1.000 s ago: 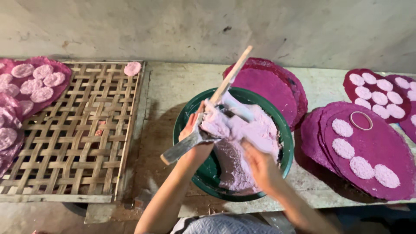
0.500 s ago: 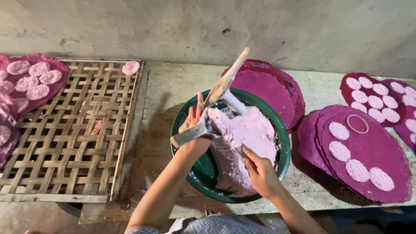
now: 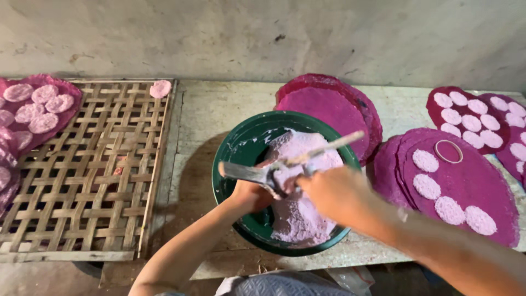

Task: The person shapes pink paste into small round wafers on circular mats using a handheld molding tool, then refills the tool with more paste from a large bowl.

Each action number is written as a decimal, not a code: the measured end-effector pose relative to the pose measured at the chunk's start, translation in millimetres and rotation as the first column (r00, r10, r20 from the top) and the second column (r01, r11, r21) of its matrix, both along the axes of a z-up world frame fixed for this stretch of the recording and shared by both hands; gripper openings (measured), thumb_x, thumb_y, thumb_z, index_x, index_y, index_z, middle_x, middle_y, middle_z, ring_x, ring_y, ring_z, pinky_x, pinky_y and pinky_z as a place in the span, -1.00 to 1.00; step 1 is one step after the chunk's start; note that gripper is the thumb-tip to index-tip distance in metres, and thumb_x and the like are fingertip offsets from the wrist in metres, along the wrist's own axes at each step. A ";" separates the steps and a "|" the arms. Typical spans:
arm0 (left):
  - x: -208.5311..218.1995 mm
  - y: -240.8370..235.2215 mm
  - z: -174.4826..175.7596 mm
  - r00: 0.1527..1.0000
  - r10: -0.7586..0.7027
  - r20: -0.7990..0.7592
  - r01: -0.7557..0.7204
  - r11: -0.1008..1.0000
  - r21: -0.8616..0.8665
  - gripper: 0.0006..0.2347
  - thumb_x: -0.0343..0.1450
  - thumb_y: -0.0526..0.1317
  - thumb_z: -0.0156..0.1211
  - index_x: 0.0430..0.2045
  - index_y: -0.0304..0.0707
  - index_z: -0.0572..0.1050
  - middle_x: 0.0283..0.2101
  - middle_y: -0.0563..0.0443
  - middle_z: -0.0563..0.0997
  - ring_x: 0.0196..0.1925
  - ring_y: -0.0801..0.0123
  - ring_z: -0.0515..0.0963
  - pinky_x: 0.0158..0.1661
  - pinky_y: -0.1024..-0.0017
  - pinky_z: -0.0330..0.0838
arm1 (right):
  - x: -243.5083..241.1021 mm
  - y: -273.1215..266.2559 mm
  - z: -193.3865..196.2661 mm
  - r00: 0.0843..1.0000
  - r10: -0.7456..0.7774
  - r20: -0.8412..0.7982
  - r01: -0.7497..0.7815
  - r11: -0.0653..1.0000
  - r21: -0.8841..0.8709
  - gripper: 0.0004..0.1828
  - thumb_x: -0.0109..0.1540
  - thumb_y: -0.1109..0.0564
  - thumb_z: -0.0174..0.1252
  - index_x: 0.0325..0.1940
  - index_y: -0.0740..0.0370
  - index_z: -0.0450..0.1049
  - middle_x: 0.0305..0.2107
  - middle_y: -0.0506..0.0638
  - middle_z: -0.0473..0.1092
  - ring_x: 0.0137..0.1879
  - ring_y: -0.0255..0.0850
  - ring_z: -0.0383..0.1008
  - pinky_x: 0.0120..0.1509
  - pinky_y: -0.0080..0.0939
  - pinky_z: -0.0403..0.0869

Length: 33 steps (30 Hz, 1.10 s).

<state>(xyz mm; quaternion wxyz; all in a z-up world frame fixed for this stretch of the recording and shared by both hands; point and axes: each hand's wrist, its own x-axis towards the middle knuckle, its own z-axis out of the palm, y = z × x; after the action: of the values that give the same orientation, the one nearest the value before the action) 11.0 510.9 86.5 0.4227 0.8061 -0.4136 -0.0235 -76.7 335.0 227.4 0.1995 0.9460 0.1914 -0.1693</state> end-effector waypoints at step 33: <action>-3.5 21.0 -11.4 0.974 0.085 -0.208 -0.109 0.988 -0.107 -0.60 0.26 -0.11 0.30 -0.02 -0.14 0.48 -0.07 -0.03 0.62 -0.04 0.17 0.61 -0.10 0.29 0.50 | -7.1 26.1 17.0 0.996 0.088 0.025 -0.091 0.982 0.163 -0.72 0.23 0.22 0.04 0.03 0.27 0.39 -0.30 0.12 0.46 -0.39 -0.08 0.60 -0.40 -0.12 0.55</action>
<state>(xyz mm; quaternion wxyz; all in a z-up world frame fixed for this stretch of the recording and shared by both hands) 7.5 531.9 75.2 0.5100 0.7924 -0.3292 -0.0608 -83.8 361.1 244.4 0.1299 0.9511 0.2453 -0.1352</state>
